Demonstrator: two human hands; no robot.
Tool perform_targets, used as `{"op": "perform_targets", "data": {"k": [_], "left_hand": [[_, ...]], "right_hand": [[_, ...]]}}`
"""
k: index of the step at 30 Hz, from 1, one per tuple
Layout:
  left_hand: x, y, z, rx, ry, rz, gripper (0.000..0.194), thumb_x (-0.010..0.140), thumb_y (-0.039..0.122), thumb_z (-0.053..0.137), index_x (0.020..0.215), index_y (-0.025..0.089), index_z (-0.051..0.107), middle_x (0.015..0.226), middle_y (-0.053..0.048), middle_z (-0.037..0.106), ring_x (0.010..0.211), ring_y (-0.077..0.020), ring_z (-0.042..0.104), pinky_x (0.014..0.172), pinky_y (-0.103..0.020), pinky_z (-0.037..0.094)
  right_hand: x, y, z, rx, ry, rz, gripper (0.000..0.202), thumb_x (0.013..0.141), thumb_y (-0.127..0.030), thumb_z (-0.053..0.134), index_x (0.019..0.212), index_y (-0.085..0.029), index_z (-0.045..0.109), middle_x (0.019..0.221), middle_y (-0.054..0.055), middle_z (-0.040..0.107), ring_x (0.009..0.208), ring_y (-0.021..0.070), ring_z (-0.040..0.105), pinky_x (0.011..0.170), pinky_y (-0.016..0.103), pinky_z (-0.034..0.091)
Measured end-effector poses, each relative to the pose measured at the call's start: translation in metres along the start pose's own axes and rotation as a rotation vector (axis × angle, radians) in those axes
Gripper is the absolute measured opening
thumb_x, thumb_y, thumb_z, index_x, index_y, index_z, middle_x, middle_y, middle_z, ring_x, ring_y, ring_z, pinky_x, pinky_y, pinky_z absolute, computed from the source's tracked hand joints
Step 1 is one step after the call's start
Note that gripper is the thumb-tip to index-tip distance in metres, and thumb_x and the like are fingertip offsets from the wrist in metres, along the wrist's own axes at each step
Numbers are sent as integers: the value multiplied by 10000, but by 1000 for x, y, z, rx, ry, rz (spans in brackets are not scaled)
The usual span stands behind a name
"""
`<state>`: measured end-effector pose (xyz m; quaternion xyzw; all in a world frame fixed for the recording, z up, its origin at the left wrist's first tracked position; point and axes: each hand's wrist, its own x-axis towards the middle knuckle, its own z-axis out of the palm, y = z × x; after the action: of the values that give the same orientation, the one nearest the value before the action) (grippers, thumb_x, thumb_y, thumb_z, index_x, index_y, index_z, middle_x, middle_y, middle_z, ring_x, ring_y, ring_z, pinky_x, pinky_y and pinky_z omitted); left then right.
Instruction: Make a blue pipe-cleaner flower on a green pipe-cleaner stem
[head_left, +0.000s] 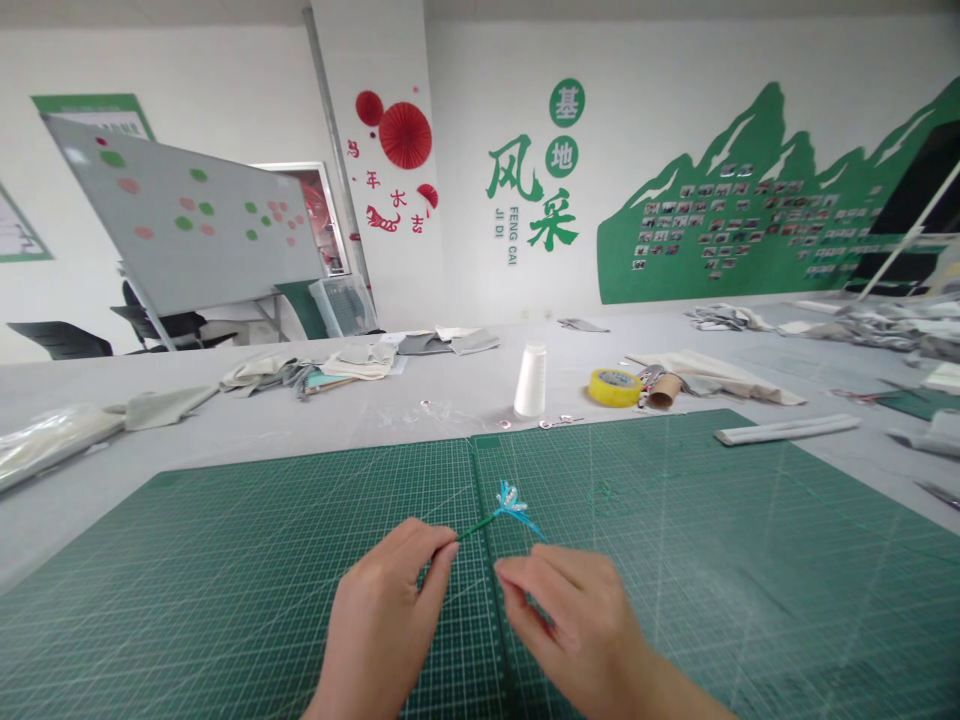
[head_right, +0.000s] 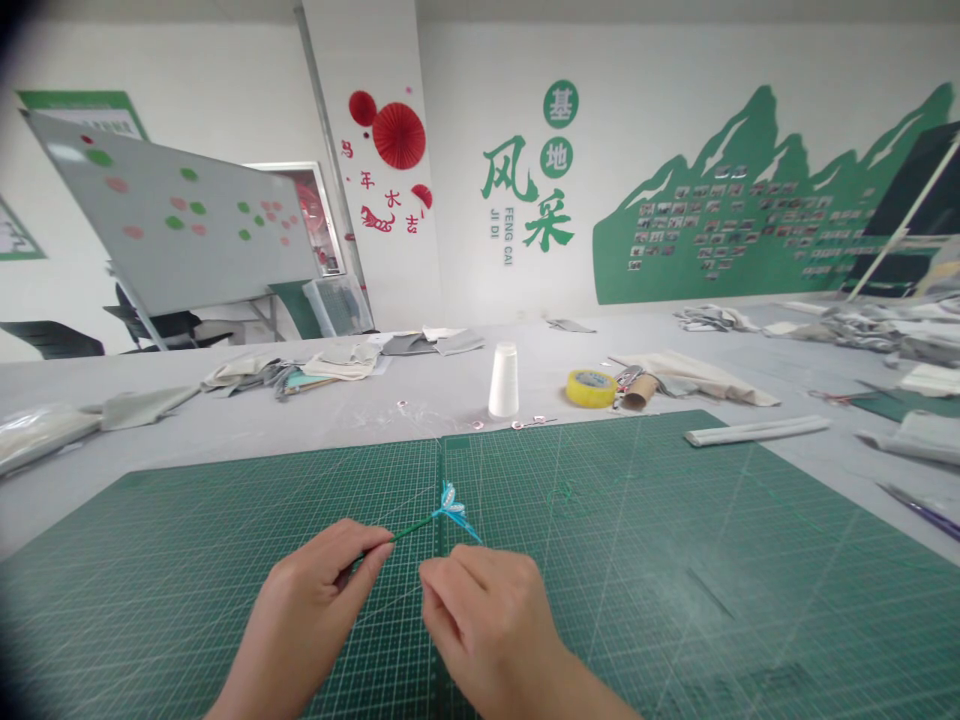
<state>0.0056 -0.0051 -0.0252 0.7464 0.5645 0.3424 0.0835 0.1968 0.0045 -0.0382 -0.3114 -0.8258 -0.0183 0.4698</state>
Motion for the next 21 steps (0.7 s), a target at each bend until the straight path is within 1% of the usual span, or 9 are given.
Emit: {"op": "perform_targets", "data": {"k": [5,7,11,13,17,19,21], "left_hand": [[0,-2,1,-34,-1,-23,197,938,247,472,884,238,660,810,11,658,740,-181,625,669,-298,452],[0,-2,1,-54,5,-27,190,936,254,478,881,238,659,795,14,652,730,-178,618,664,-294,448],[1,-1,0,-108,14,-45,176,927,260,499,865,238,663,773,21,647,705,-168,609,648,-283,443],[2,-1,-1,-137,15,-66,171,919,262,513,853,238,668,768,23,652,702,-166,611,647,-280,444],[4,1,-4,-180,3,-94,176,910,270,523,836,242,680,768,22,664,711,-170,621,649,-277,446],[4,2,-4,-202,0,-96,178,906,274,529,826,242,684,759,22,665,709,-170,620,646,-273,442],[4,2,-5,-227,-5,-97,181,902,277,535,813,240,688,730,24,655,684,-165,609,628,-264,433]], "right_hand": [[-2,0,5,12,15,-15,211,871,-66,497,778,-164,658,561,-14,566,474,125,498,493,267,316],[-4,1,7,37,-22,18,204,868,-76,496,767,-167,648,575,-12,575,490,127,512,502,265,319],[-8,3,11,108,-161,128,219,911,-136,460,773,-178,624,626,-5,599,546,131,550,535,260,327],[-9,4,11,126,-214,177,248,941,-169,430,780,-185,618,631,-8,592,552,131,543,542,258,320],[-9,5,11,208,-263,278,261,962,-203,410,775,-199,593,652,-18,572,584,128,520,568,248,322],[-7,6,11,317,-268,363,242,955,-213,436,757,-200,576,667,-28,559,601,121,503,582,236,330],[-4,7,13,428,-262,476,227,930,-225,481,721,-197,566,627,-44,504,571,113,448,559,230,314]]}}
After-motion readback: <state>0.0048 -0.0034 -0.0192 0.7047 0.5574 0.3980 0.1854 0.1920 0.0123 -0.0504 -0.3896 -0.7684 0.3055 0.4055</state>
